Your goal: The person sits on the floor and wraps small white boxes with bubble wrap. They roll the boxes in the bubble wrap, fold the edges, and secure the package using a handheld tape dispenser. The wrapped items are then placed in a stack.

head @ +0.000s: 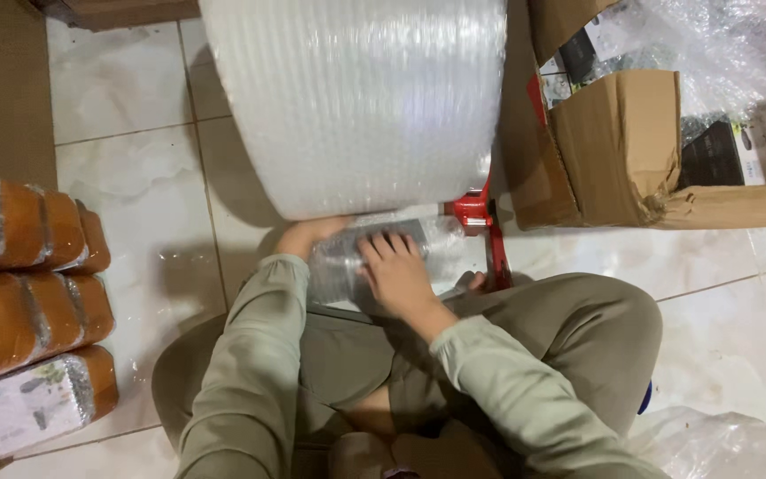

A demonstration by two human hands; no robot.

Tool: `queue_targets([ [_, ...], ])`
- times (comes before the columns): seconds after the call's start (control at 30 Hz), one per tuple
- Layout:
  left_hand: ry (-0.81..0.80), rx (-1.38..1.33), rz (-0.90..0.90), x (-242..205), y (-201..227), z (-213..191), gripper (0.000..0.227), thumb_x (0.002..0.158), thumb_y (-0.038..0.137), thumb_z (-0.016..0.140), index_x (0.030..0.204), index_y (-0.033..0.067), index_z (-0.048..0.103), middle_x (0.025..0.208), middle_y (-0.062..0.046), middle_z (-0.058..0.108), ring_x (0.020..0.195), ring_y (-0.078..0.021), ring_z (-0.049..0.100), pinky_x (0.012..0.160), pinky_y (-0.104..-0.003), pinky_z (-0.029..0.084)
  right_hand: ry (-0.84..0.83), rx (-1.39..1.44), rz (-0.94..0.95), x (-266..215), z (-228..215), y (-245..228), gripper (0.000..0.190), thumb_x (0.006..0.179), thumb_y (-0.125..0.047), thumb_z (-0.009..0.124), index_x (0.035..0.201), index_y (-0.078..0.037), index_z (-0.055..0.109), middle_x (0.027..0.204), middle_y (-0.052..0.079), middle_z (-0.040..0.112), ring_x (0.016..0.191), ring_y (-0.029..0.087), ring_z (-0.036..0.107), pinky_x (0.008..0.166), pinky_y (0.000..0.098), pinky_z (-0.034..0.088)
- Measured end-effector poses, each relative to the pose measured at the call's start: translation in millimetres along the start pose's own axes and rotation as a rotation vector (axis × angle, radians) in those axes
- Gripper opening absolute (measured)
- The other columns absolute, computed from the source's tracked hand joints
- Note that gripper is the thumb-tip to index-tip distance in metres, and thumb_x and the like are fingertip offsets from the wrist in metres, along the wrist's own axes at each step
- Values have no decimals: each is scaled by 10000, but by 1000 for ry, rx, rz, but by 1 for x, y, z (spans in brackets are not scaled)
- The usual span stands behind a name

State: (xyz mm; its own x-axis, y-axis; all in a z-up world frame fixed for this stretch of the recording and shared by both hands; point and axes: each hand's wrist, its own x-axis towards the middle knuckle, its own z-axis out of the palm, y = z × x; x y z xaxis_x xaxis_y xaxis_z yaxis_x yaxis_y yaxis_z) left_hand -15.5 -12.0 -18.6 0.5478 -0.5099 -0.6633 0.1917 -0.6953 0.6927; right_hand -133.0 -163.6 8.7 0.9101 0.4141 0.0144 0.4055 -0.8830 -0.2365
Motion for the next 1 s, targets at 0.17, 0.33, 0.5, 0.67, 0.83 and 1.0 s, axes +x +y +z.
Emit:
queue_targets([
  [0.17,121,-25,30,-26,22,-35,601,958,442,267,1376,41,428,1469,-158,329,1379,-334,260,1151,-488,158,32,19,3,41,24,24,424,920,-469,410,1155,-144,548,1052,105,604,1056,307,551,967,495,334],
  [0.33,181,118,43,-33,29,-45,483,953,378,277,1309,185,541,1422,-44,436,1369,-269,317,1146,-449,195,103,8,-38,65,22,33,415,914,-499,366,970,-144,572,838,83,631,852,286,619,856,433,393],
  [0.5,133,253,36,4,-1,-47,490,949,413,237,1319,281,529,1444,20,410,1381,-236,298,1128,-502,158,27,74,2,79,29,39,468,905,-522,324,954,-137,584,866,111,663,853,321,637,819,441,403],
  [0.67,91,229,57,11,-7,-40,531,923,381,272,1334,142,508,1436,-103,410,1354,-319,331,1131,-456,233,-23,101,20,74,29,36,464,898,-523,346,988,-146,601,890,127,680,873,339,651,798,446,417],
  [0.83,193,228,-165,33,-63,-29,790,733,644,520,1355,158,500,1417,-55,442,1325,-259,381,1103,-410,266,-25,68,3,63,25,31,455,894,-526,355,1016,-170,610,956,104,686,895,322,654,821,438,419],
  [1.0,161,130,-143,29,-49,-23,714,773,488,546,1366,98,471,1418,-122,429,1305,-335,394,1099,-456,271,4,36,-21,53,22,27,436,888,-523,387,1020,-172,611,978,92,687,884,312,657,811,430,429],
])
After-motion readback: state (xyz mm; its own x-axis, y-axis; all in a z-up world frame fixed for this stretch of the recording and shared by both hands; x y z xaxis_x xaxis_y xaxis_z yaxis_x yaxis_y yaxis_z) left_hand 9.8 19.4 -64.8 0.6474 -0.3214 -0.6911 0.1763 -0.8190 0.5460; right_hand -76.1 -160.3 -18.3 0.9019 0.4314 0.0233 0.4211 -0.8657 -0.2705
